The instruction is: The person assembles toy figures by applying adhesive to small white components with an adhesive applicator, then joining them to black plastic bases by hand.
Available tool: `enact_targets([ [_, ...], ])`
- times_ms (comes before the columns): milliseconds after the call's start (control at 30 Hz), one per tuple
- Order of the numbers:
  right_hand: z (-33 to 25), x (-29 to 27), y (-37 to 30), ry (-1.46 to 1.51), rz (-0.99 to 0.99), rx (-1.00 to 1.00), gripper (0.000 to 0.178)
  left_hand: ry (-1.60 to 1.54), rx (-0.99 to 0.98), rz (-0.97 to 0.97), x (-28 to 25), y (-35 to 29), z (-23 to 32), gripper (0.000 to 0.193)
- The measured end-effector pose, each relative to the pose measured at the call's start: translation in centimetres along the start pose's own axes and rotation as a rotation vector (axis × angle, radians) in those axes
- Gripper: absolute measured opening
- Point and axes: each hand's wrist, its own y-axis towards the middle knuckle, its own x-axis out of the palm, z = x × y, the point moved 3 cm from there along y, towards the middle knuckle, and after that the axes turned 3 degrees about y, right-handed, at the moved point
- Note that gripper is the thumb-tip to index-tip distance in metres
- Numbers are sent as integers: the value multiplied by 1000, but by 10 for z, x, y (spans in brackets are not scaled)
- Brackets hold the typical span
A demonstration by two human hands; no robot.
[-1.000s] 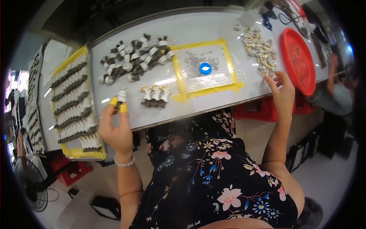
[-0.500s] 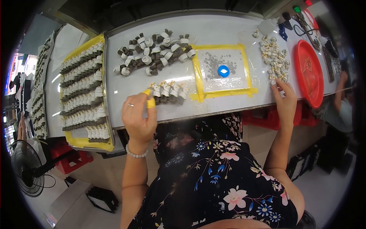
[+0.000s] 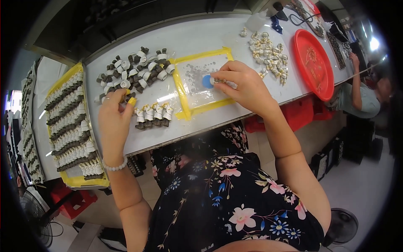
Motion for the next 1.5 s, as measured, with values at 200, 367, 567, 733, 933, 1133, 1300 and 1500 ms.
enact_targets([
  [200,2,3,9,-145,-83,-69,18,115,291,66,-11,-17,-26,31],
  [367,-2,5,15,-242,-152,-123,16,3,10,68,-11,-19,-11,32],
  [567,-2,2,14,-275,-143,-127,17,28,29,89,2,-15,-22,35],
  [733,9,2,6,208,-27,74,21,-346,-151,169,-6,-25,-15,30],
  [933,10,1,-1,478,-12,180,24,-1112,49,32,30,-42,21,30],
  [1133,-2,1,-5,672,36,157,22,-1384,-48,-126,59,-45,59,32],
  [1300,-21,-3,-9,693,1,115,23,-1422,-55,-145,68,-44,65,29],
  [1500,-32,-7,-9,644,-49,57,26,-1435,-34,-138,70,-45,68,28],
])
